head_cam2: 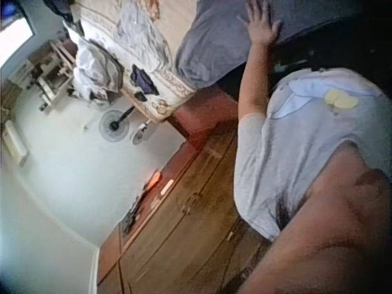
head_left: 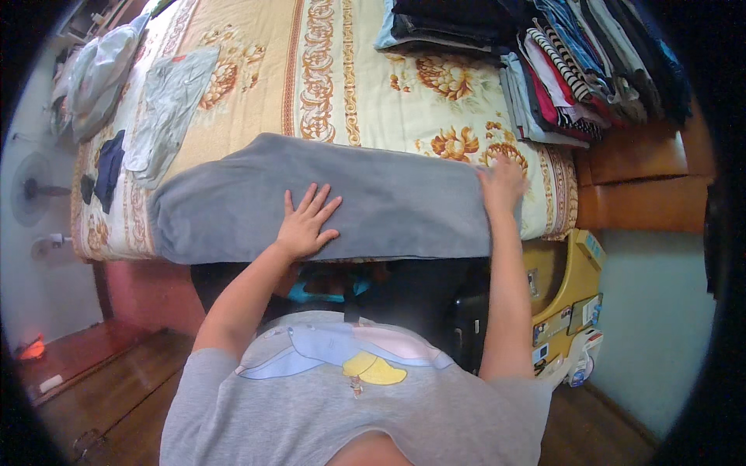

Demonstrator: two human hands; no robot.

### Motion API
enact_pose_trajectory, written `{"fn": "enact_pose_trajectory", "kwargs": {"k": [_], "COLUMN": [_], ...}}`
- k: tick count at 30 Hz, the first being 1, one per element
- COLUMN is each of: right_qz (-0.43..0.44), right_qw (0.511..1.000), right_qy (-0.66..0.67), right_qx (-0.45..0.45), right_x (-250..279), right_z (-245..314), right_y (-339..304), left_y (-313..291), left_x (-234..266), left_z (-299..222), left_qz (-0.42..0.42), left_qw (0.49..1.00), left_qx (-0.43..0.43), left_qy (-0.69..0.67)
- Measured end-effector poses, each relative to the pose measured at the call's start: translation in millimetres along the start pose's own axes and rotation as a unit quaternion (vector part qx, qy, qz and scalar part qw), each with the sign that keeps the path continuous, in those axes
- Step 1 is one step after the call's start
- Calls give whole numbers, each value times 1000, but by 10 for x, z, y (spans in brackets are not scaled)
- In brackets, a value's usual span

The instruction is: The person folds several garments on a bed, including black pants, blue jeans, black trousers, gray sweatpants, and a light-colored shirt. Each item is smoothed, folded into a compact rectangle, and placed on a growing stack on the right side of the bed.

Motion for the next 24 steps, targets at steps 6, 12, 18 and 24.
{"fn": "enact_pose_trajectory", "kwargs": {"k": [6,12,18,24], "right_qz": [197,153,97,116], "right_qw": [931,896,913,965], "right_qy": [49,224,274,128], "right_qx": [-305,-351,-284,-200], "right_x": [-99,-167,-124,-33], "right_z": [-1113,-1210,-1114,-1090], "right_y": [-1008,-932,-623,-625], "left_y": [421,509,520,1375], "left_x": [3,-278,-142,183], "left_z": [-883,-1367,-1300,-185], "left_qz": [-4,122,50,-40], "left_qw": [995,981,986,995], "left_qx": [-77,-150,-124,87], "left_qy": [-58,-26,-103,-12]}}
Point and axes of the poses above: each hand's wrist, its own y-axis towards the middle knuckle, its own x-axis out of the back of the hand, z = x × y, the point moved 9 cm from there along y, towards the middle knuckle, and after that the axes turned 15 degrees about -z, right-handed, at the moved point
